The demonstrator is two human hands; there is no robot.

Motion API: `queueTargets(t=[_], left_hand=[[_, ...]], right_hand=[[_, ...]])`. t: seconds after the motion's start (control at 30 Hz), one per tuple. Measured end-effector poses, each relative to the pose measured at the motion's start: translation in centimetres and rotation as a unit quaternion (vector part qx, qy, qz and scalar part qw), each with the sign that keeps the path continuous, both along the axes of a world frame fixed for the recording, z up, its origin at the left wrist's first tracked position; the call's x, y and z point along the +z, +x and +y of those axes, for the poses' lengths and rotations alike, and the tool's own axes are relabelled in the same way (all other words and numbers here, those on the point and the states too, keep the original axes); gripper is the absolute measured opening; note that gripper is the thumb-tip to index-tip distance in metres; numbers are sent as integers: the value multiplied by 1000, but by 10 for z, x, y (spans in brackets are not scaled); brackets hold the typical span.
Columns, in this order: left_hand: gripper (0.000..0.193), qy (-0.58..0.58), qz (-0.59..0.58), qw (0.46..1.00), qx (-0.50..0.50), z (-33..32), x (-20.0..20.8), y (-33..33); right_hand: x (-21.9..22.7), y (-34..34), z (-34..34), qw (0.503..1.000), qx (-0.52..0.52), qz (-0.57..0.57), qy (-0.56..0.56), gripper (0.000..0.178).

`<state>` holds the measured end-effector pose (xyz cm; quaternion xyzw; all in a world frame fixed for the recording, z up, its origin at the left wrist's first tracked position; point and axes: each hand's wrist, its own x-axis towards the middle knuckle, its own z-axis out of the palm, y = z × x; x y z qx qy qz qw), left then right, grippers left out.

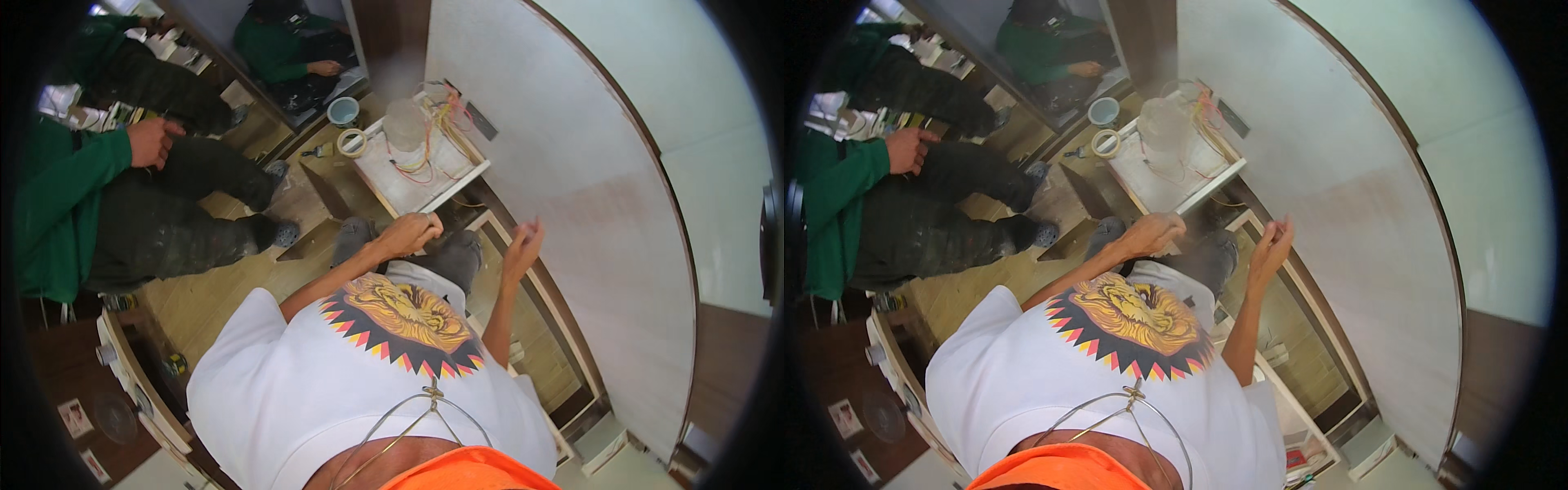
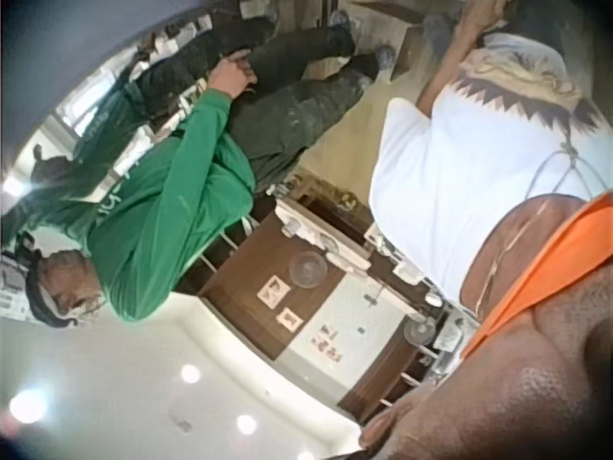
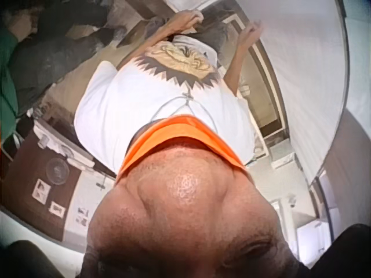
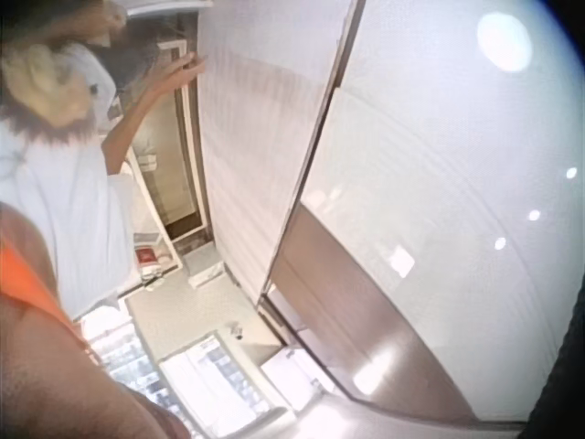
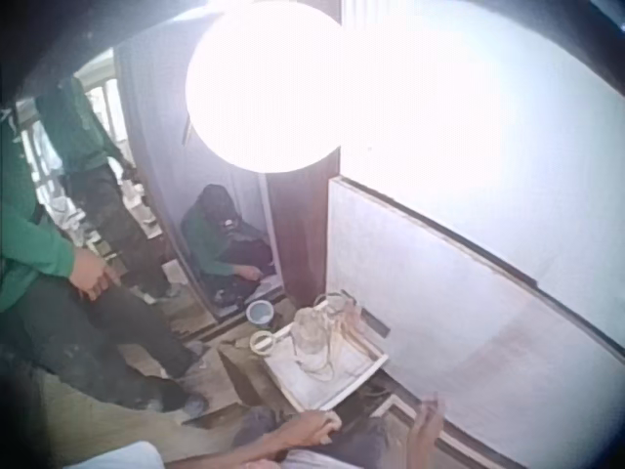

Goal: The person assembles a white drawer unit by wiping surfaces, applying tape, and sanding edges. They handle a drawer, tape, and sandpaper while working on the floor in a workshop.

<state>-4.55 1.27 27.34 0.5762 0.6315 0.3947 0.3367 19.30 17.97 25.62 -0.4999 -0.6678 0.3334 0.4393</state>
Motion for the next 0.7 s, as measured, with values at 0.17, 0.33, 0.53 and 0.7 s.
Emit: queueTargets(t=[0.17, 0.33, 0.53, 0.7], left_hand=[[25, -13, -51, 997, 61, -14, 20, -16], [29, 44, 80, 994, 56, -3, 9, -40], [53, 61, 62, 992, 96, -8, 25, -81], [43, 29, -63, 997, -18, -1, 10, -150]], right_hand=[[146, -31, 53, 981, -54, 17, 184, 42], [203, -60, 57, 962, -53, 104, 247, 40], [151, -120, -12, 970, -65, 87, 219, 23], [98, -186, -117, 987, -69, 126, 77, 49]])
